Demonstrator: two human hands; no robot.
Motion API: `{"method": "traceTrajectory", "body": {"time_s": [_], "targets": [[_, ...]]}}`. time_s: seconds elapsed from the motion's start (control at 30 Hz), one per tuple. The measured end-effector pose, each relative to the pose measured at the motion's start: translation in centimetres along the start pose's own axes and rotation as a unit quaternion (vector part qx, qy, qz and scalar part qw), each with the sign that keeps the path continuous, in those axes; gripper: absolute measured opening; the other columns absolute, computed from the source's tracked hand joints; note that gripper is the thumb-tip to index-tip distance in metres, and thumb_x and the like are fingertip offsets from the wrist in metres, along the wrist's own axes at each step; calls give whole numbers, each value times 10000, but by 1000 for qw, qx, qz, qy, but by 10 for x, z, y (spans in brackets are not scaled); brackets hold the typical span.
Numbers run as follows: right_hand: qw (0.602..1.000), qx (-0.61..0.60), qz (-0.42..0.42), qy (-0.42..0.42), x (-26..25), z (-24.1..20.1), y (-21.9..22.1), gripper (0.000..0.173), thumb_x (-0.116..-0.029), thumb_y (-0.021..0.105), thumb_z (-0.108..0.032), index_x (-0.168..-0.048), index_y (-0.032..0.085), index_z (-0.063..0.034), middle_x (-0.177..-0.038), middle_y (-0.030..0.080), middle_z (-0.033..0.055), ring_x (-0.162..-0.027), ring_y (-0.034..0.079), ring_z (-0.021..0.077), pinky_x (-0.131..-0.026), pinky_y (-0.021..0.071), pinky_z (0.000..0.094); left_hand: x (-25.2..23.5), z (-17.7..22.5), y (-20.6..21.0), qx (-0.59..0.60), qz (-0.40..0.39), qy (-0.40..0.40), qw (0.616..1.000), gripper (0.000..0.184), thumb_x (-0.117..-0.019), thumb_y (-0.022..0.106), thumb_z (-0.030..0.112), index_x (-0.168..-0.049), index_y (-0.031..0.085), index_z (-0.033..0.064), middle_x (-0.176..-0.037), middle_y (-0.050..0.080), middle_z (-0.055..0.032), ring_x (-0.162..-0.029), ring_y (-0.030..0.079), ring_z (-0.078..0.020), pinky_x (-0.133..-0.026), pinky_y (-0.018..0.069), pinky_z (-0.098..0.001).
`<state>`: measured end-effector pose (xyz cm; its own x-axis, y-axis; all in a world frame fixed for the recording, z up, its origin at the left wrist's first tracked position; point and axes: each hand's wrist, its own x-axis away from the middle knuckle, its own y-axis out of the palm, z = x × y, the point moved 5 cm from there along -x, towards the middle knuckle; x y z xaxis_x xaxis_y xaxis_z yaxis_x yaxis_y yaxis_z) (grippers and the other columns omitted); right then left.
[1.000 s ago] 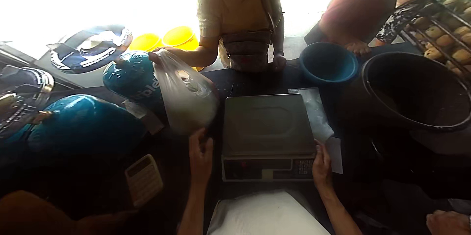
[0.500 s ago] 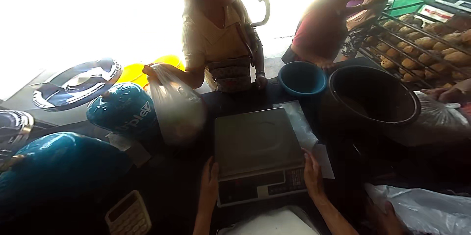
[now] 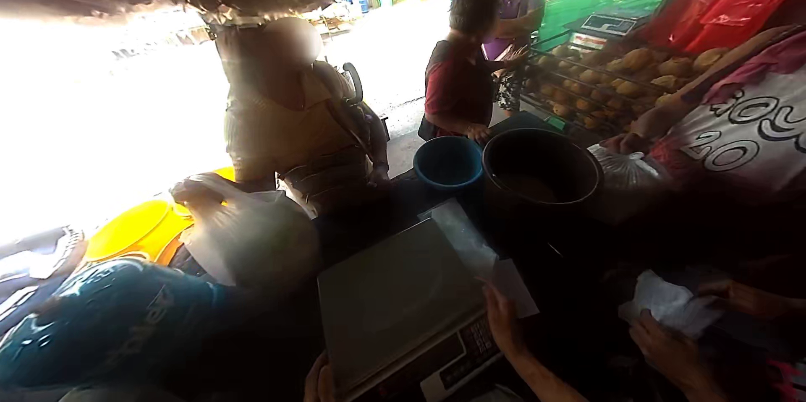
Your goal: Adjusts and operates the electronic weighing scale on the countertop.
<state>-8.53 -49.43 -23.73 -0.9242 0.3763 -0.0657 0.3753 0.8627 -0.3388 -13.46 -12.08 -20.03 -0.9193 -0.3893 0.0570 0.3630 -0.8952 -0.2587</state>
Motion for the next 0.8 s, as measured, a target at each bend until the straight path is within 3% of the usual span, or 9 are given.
{"method": "traceTrajectory", "body": {"time_s": [0.27, 0.43, 0.8], "targets": [[1000, 4, -1, -2, 2, 2, 1, 393, -1054, 377, -133, -1258, 689, -10, -1225, 699, 145, -1189, 641, 214, -1065, 480, 382, -1, 0, 1, 29, 5, -12, 1000, 462, -1108, 300, 245, -1386, 478, -78, -1246, 613, -148, -1104, 611, -36, -979, 508, -229], [1000, -2, 6, -31, 1, 4, 2, 375, -1043, 393, -92, -1255, 685, 9, -1303, 668, 155, -1267, 605, 218, -1110, 457, 364, -3, -1, 0, 28, 3, -11, 1000, 451, -1107, 309, 250, -1370, 491, -69, -1205, 628, -113, -1072, 617, -11, -958, 516, -211], [1000, -6, 10, -17, 2, 2, 2, 380, -1051, 391, -119, -1249, 693, 0, -1291, 680, 142, -1257, 612, 211, -1103, 460, 366, -3, 1, -6, 31, 4, -20, 999, 467, -1106, 303, 279, -1342, 523, -58, -1204, 643, -115, -1064, 637, -52, -945, 532, -242]]}}
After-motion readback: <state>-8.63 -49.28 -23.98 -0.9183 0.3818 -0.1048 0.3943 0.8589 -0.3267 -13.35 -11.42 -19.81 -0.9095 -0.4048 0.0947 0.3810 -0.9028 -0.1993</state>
